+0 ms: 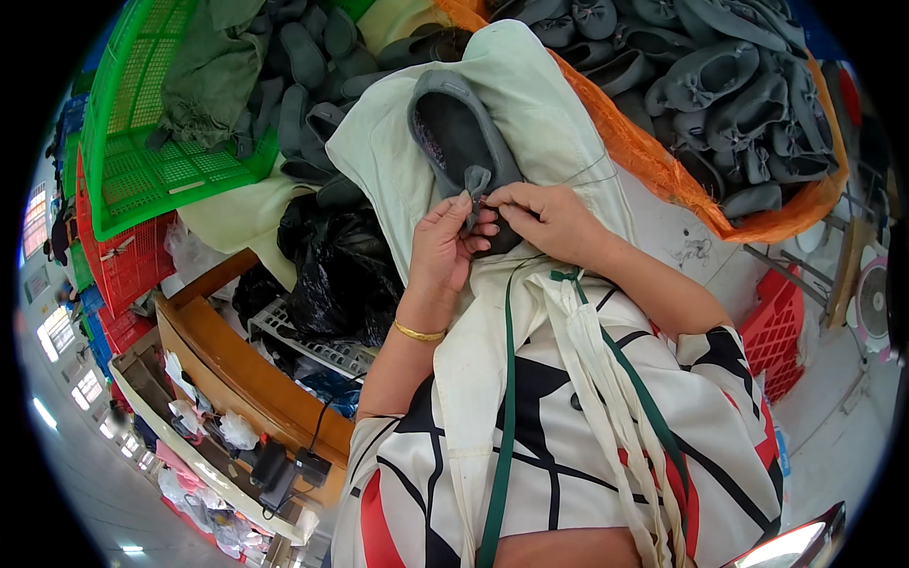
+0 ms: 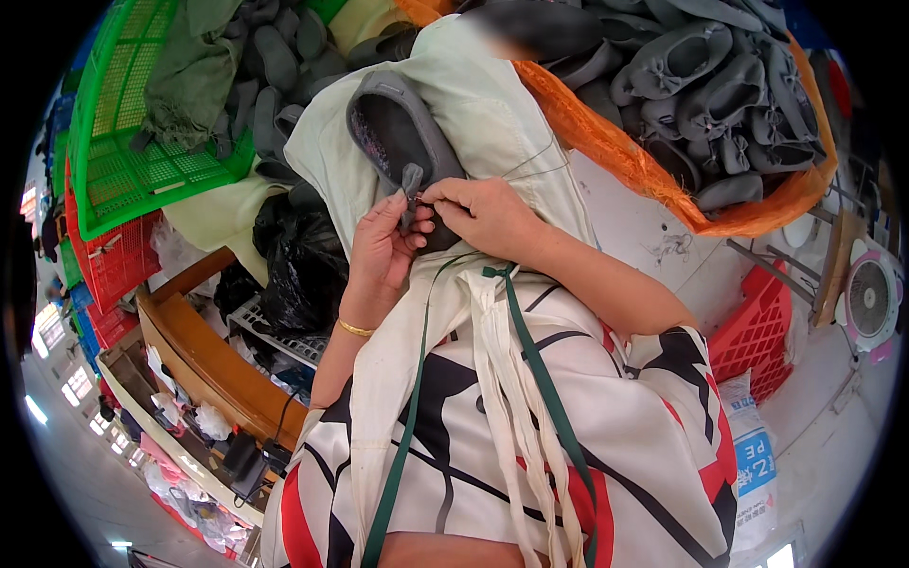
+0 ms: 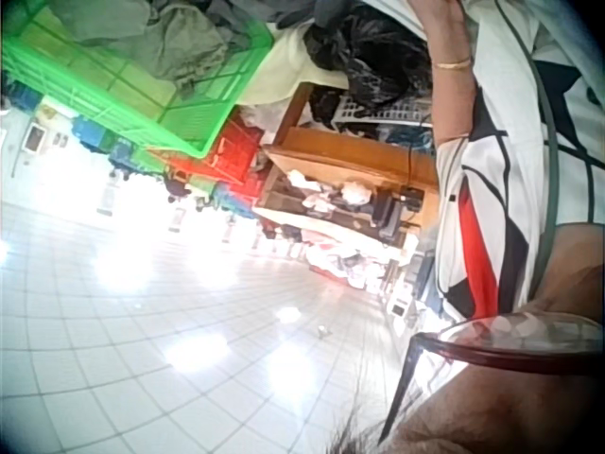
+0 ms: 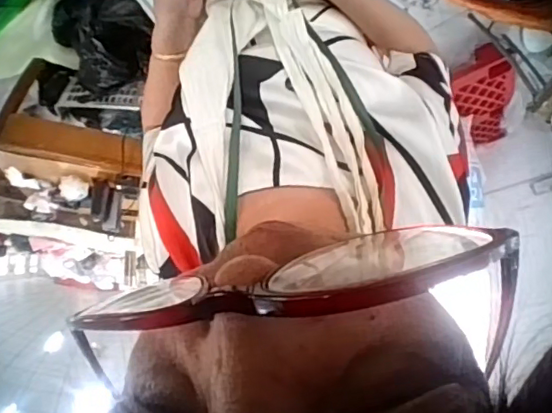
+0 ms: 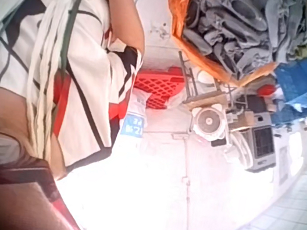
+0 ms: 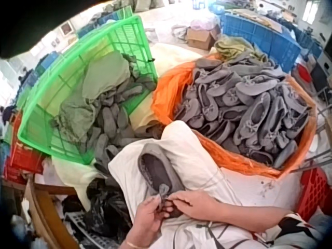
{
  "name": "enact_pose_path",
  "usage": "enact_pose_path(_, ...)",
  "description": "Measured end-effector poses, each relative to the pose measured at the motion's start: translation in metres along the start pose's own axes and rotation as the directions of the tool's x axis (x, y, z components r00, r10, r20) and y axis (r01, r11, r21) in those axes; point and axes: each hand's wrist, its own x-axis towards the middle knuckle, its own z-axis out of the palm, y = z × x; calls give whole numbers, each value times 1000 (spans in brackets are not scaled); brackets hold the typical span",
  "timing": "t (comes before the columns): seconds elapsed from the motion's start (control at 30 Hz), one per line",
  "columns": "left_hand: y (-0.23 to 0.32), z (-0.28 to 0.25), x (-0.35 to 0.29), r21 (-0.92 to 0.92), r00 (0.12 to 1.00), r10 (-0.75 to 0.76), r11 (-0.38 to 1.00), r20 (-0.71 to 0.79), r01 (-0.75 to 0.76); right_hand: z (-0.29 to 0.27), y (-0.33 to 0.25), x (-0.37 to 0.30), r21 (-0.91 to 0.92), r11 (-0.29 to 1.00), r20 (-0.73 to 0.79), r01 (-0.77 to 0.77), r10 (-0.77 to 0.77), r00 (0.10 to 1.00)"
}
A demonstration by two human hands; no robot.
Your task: The person sits on the floor and sews a grey slip-on shoe using a needle and thread. They repeatedly pull the thread through the shoe's opening, tighten the stitches, and adjust the shoe's position on their lap.
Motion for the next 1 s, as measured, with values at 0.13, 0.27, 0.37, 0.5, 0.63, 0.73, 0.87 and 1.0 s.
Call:
enact_pose_path(0.13, -1, -1, 2, 7, 1000, 5, 1000, 4, -5, 0, 1, 0, -6, 1000, 6, -9, 9, 1000)
enact_pose_path(0.27, -1, -2, 2, 10, 1000, 5, 1000, 2, -5, 0, 1, 0, -15, 1000, 6, -15, 15, 1000)
enact_pose_path(0.37, -2, -2, 3, 11, 1000, 9, 1000, 4, -9, -1, 0, 1, -21, 1000, 10, -12, 12, 1000)
enact_pose_path(0.5, -1, 0, 1, 18, 1000, 22, 1000, 0, -22, -1, 0, 2, -14, 1000, 8, -5, 5, 1000)
enact_pose_path(0.63, -5, 0, -1, 21, 997, 81, 996, 2, -81, -1, 6, 3, -15, 1000, 18, 10, -10, 1000)
enact_pose_path(0.73, -7, -2, -1, 65, 993, 116, 991, -9, -115, -9, -3, 3, 2, 979, 119, -203, 201, 972)
enact_pose_path(0.87, -6, 3, -5, 159, 991, 134, 979, -25, -128, -7, 4, 4, 67, 957, 147, -281, 269, 952)
enact_pose_path(1.0, -6, 1, -3, 205, 993, 119, 972, -17, -113, -5, 6, 7, 126, 932, 156, -339, 318, 935)
